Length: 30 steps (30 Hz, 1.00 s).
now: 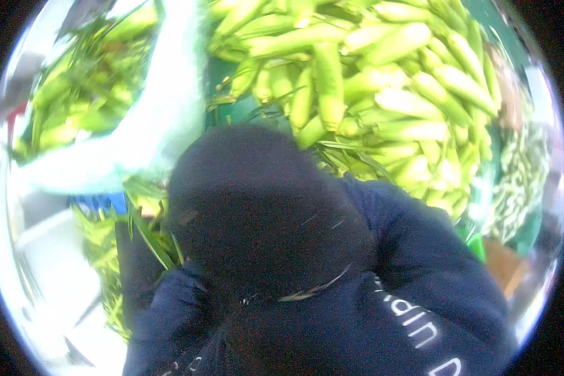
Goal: Trimming the ends of corn cobs with pruning shears and placing them into a shipping box.
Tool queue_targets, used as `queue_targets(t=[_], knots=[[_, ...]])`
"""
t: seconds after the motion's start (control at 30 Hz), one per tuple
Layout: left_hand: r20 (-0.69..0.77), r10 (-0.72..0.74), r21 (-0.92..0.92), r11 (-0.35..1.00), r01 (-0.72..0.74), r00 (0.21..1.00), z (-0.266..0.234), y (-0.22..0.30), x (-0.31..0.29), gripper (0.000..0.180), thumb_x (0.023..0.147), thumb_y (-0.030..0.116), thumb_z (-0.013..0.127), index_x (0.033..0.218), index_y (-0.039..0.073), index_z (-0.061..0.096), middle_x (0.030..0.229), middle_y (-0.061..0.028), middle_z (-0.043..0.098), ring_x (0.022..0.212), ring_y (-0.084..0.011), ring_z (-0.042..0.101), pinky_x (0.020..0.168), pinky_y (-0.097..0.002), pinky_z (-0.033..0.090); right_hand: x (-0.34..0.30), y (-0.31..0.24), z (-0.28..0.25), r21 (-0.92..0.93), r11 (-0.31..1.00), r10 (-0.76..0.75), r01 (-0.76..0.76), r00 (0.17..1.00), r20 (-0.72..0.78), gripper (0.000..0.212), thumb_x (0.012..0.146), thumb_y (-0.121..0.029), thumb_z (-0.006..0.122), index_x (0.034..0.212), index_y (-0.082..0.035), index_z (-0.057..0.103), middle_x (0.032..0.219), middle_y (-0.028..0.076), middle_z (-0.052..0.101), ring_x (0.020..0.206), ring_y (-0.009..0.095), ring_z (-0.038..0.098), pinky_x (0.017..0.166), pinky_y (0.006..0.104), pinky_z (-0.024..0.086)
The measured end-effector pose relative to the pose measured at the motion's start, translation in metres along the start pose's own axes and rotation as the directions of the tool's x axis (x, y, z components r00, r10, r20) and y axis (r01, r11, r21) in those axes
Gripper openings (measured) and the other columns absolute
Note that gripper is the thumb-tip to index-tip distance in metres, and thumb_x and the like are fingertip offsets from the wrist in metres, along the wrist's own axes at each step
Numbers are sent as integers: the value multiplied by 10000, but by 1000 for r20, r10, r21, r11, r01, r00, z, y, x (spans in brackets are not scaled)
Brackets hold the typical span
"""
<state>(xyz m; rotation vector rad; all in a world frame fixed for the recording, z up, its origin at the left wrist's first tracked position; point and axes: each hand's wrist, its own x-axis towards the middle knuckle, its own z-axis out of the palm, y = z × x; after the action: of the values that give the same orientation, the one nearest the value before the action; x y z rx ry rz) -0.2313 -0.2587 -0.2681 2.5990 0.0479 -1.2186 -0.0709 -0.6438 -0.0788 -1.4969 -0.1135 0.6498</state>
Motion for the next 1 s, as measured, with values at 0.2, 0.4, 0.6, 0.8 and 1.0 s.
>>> queue_targets(t=[0.2,0.4,0.6,0.8,1.0], knots=[[123,-87,-67,993,96,989,-4,-3,-22,614,924,495,482,1263,-13,549,1302,-249,548,1132,-380,579,925,-422,503,56,143,28,-706,632,424,-321,905,-32,417,802,-259,587,1118,13,576,1022,209,675,953,345,664,833,435,514],[75,-21,-34,999,23,997,-48,28,1,538,918,433,518,1244,10,579,1259,-231,586,1098,-369,599,918,-413,504,38,137,0,-509,724,516,-465,855,-47,479,788,-265,600,1157,37,550,906,223,675,748,350,687,744,424,539],[-17,106,15,994,-105,994,-96,68,0,465,912,372,554,1226,33,609,1215,-214,623,1065,-359,620,910,-405,505,50,229,-10,-290,923,265,-255,964,-5,499,888,-428,521,1037,32,643,923,246,678,929,393,661,796,453,493],[-279,346,78,938,-337,896,-188,108,-28,407,917,351,570,1208,75,645,1127,-167,681,1019,-337,648,911,-401,498,48,186,-6,-7,992,-112,124,922,371,430,911,-343,545,1053,49,648,986,257,675,918,385,662,795,425,499],[-503,130,55,991,-119,854,-288,89,-107,415,909,349,582,1243,109,640,1110,-184,688,1007,-315,662,913,-375,497,67,154,64,-72,991,-67,109,895,440,436,903,-341,558,1057,58,646,989,258,677,914,389,664,789,424,502]])
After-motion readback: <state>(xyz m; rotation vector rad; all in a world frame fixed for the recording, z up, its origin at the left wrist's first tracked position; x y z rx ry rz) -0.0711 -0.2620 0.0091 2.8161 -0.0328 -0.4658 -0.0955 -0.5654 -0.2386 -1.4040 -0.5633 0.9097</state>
